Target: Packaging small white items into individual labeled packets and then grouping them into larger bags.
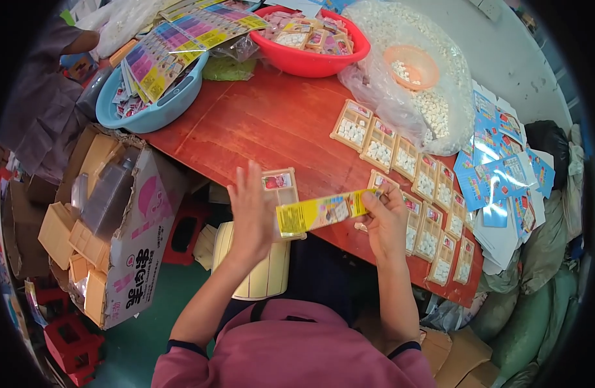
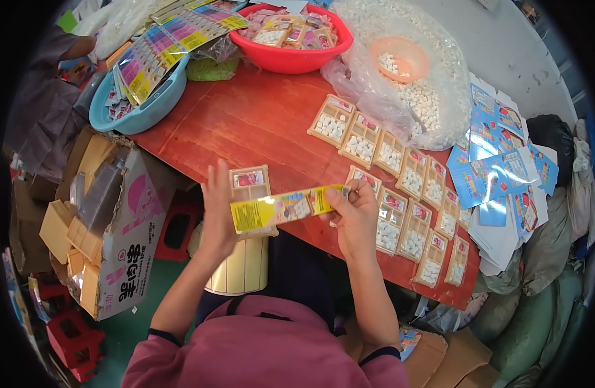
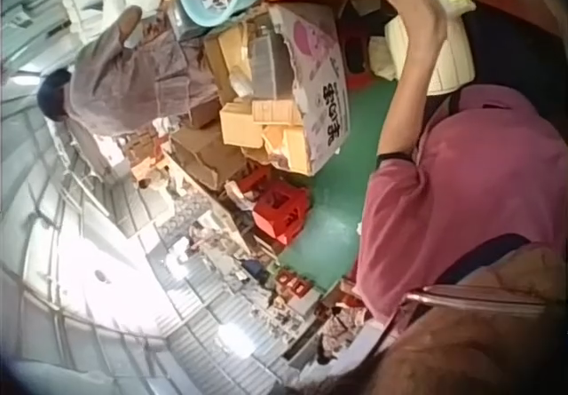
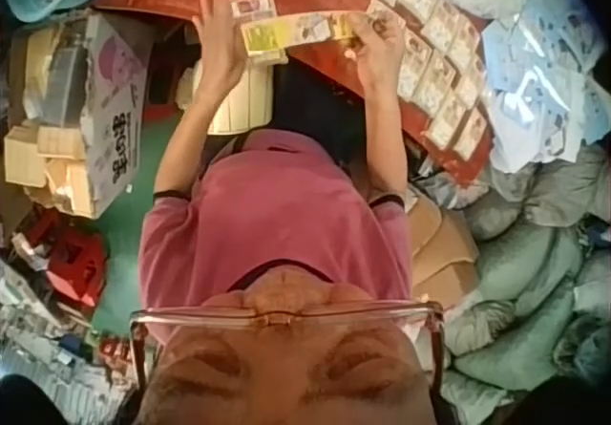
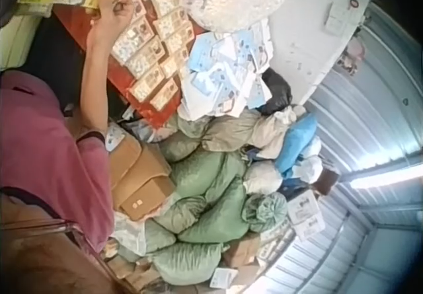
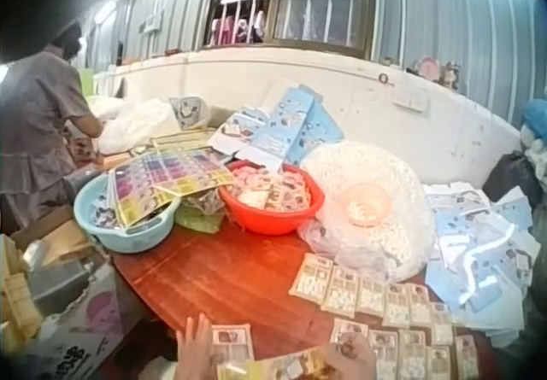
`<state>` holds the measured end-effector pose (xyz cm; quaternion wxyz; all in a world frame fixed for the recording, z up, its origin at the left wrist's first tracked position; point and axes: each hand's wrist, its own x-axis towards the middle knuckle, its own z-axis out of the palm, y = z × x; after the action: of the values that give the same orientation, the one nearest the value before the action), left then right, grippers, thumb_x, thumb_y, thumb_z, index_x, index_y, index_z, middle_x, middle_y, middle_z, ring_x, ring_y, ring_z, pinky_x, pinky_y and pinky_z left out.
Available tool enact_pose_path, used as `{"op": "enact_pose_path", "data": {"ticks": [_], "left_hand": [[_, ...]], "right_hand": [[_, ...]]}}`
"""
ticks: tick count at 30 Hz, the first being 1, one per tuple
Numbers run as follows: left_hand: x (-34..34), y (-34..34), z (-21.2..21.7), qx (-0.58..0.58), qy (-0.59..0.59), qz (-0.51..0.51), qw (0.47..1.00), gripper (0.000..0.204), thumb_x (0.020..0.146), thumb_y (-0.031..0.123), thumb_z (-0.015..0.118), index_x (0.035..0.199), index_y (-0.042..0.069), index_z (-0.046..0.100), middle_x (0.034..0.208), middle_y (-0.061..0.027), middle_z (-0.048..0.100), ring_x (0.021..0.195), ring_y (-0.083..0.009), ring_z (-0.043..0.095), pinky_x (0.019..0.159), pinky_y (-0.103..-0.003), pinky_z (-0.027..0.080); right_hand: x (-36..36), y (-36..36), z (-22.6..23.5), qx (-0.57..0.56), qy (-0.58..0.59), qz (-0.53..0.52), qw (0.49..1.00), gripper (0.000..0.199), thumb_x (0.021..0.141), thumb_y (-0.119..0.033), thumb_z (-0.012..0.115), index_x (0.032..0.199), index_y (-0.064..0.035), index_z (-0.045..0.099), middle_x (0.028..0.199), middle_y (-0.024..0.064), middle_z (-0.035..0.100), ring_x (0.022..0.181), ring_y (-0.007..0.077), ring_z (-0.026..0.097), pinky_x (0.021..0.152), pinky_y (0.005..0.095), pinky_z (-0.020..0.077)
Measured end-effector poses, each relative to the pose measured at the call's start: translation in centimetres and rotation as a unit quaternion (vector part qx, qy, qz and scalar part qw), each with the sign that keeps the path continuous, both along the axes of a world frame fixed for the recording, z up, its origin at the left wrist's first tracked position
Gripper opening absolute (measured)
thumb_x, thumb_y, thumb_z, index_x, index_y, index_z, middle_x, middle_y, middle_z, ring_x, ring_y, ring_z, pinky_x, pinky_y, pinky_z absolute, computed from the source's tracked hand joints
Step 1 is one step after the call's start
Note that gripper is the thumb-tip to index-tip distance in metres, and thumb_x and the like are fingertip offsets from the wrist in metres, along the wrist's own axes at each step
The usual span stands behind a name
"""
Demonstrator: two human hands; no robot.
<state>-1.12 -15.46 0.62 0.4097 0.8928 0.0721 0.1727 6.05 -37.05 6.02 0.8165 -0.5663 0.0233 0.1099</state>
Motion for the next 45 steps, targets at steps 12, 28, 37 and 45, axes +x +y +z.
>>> {"op": "enact_pose_path", "data": {"ticks": [12,28,37,45], "left_hand": [[-1.2,3.5,0.7,-0.455,0.044,0.029,0.889,0.032,0.085,0.010,0.067,0.111,-0.006,0.057,0.083,-0.0073,0.065,0.065,-0.0088,0.060,0.053,-0.020,0.049],[-0.1,4.4,-2.0,-0.433,0.066,0.091,0.894,0.026,0.082,0.005,0.069,0.094,0.000,0.046,0.067,-0.0073,0.060,0.054,-0.0098,0.059,0.046,-0.022,0.048],[-2.3,3.3,-4.1,-0.489,0.071,0.090,0.865,0.010,0.091,0.007,0.058,0.093,-0.002,0.053,0.079,-0.0065,0.061,0.066,-0.0110,0.062,0.056,-0.022,0.052],[-2.2,1.9,-3.2,-0.633,0.065,0.068,0.768,0.026,0.088,0.020,0.064,0.099,-0.003,0.057,0.083,-0.0077,0.062,0.073,-0.0114,0.061,0.059,-0.024,0.051]], "right_hand": [[1.1,5.1,-2.6,-0.090,-0.016,0.007,0.996,0.033,0.081,-0.005,0.070,0.098,-0.0037,0.041,0.080,0.0084,0.060,0.066,0.0125,0.063,0.051,0.0213,0.0533],[1.3,6.4,-4.5,-0.372,-0.072,0.017,0.925,0.042,0.074,-0.014,0.077,0.095,-0.0028,0.043,0.074,0.0100,0.060,0.062,0.0162,0.062,0.048,0.0292,0.0470],[-0.6,7.8,-5.0,-0.509,-0.200,0.042,0.836,0.036,0.077,-0.015,0.071,0.096,-0.0045,0.043,0.083,0.0153,0.057,0.076,0.0368,0.060,0.066,0.0446,0.0451],[-0.3,7.6,-5.4,-0.491,-0.192,0.035,0.849,0.035,0.076,-0.013,0.070,0.097,-0.0040,0.043,0.083,0.0149,0.056,0.077,0.0357,0.060,0.067,0.0443,0.0452]]}}
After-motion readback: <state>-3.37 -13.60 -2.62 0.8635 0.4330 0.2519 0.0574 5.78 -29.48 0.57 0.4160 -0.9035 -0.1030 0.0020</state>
